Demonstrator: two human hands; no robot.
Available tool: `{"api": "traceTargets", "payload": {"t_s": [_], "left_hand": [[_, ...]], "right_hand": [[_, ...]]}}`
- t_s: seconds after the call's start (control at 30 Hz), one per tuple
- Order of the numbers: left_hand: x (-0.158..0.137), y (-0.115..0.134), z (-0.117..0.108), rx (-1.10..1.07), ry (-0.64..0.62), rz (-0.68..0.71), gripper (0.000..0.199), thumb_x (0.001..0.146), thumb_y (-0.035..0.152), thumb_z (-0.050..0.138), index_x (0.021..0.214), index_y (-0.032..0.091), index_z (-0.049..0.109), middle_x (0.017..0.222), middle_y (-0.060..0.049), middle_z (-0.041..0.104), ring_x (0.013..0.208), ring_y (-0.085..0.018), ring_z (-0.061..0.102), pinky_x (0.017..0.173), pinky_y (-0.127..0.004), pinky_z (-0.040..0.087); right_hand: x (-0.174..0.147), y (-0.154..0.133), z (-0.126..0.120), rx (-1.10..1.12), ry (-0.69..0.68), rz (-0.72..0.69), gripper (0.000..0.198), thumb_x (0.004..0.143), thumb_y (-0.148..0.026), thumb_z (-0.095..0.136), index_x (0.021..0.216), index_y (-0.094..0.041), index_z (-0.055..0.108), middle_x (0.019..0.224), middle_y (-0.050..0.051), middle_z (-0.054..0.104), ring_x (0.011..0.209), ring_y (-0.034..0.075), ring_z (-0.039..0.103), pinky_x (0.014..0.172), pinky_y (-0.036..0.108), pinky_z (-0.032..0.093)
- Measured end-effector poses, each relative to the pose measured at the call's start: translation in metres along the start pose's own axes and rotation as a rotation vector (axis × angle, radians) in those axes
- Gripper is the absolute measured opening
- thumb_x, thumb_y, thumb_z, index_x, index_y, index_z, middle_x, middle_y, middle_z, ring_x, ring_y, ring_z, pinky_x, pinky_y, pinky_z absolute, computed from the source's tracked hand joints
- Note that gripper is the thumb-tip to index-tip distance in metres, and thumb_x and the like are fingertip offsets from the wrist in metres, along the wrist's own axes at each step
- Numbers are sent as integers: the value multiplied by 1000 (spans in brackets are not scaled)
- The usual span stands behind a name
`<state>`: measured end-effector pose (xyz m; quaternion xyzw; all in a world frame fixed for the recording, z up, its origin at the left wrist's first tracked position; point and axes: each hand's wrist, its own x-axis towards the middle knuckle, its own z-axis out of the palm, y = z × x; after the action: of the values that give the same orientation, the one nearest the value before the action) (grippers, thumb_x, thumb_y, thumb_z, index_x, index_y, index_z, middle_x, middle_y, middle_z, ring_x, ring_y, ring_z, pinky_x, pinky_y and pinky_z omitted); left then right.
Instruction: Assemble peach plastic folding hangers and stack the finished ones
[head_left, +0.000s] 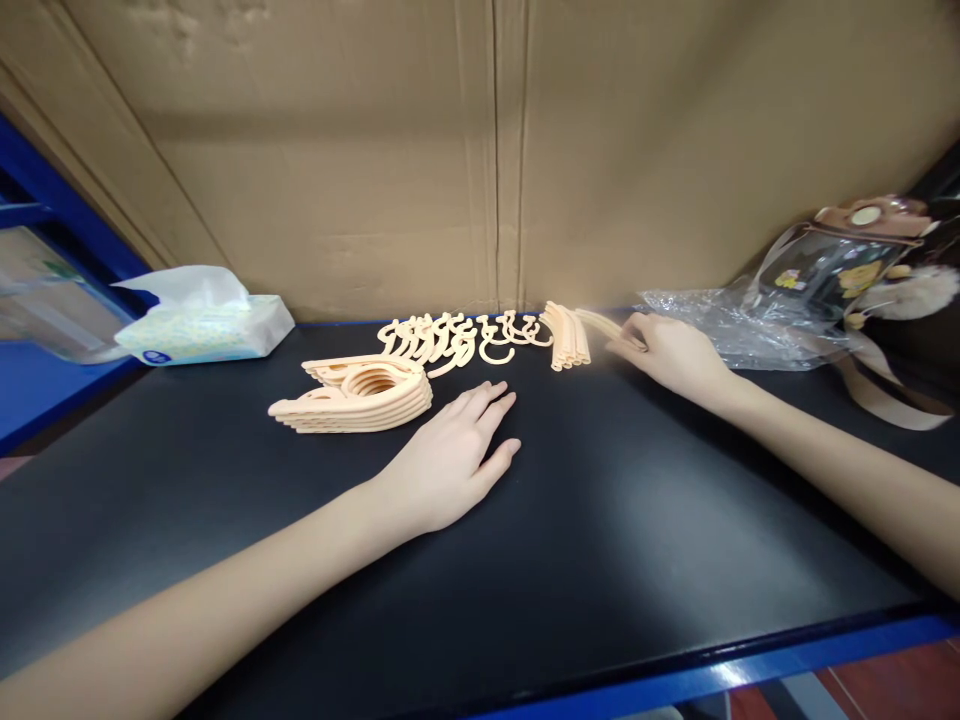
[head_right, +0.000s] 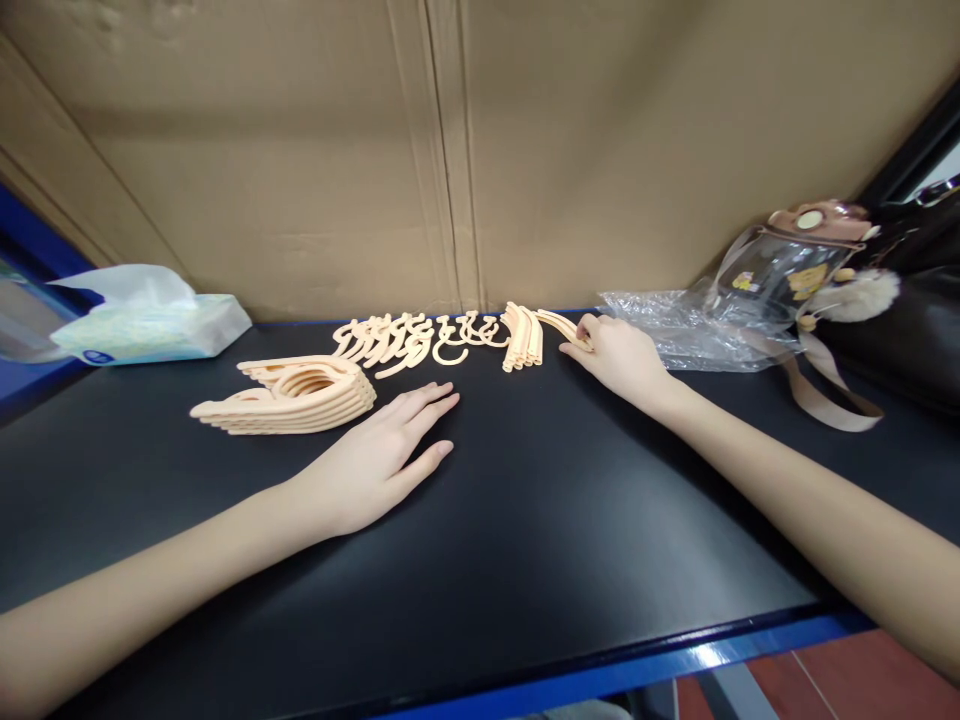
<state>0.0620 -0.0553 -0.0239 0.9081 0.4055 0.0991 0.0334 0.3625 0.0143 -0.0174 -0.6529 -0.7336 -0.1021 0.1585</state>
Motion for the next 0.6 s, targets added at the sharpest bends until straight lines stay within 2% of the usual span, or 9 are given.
{"api": "traceTargets", "payload": {"t_s": [0.17, 0.27, 0.37, 0.47, 0.6], "left_hand": [[0, 0, 0, 3, -4, 0, 52, 97, 40, 32, 140, 11, 38, 149, -14, 35, 139, -27, 29, 113, -45, 29], [-1, 0, 0, 10, -18, -7, 53, 97, 40, 31, 140, 10, 38, 149, -14, 34, 139, -27, 28, 113, -45, 28], [-1, 1, -1, -11, 3, -4, 51, 97, 39, 33, 140, 12, 37, 148, -14, 36, 138, -26, 30, 112, -45, 29], [-1, 4, -4, -24, 127, 11, 54, 95, 37, 38, 143, 15, 28, 149, -14, 34, 138, -26, 31, 111, -45, 33], [-1, 6, -11, 60, 321, 84, 55, 93, 35, 44, 142, 15, 27, 150, -13, 30, 141, -29, 21, 114, -48, 24]], "right_hand": [[0, -2, -6, -85, 6, 128, 9, 79, -23, 50, 82, -18, 56, 66, 5, 60, 61, 22, 54, 53, 29, 30], [2, 1, -15, -74, 51, 183, 6, 77, -22, 51, 80, -19, 54, 66, 6, 60, 60, 23, 53, 53, 30, 29], [2, 2, -26, 0, 166, 181, 4, 77, -23, 51, 79, -20, 52, 68, 6, 60, 60, 22, 53, 54, 30, 31], [-6, -11, -34, 174, 213, -8, 4, 78, -23, 52, 76, -22, 49, 74, 5, 62, 62, 19, 54, 60, 30, 37], [-30, -44, -35, 290, 55, -426, 3, 81, -20, 49, 79, -22, 50, 78, 4, 59, 71, 18, 53, 65, 30, 41]]}}
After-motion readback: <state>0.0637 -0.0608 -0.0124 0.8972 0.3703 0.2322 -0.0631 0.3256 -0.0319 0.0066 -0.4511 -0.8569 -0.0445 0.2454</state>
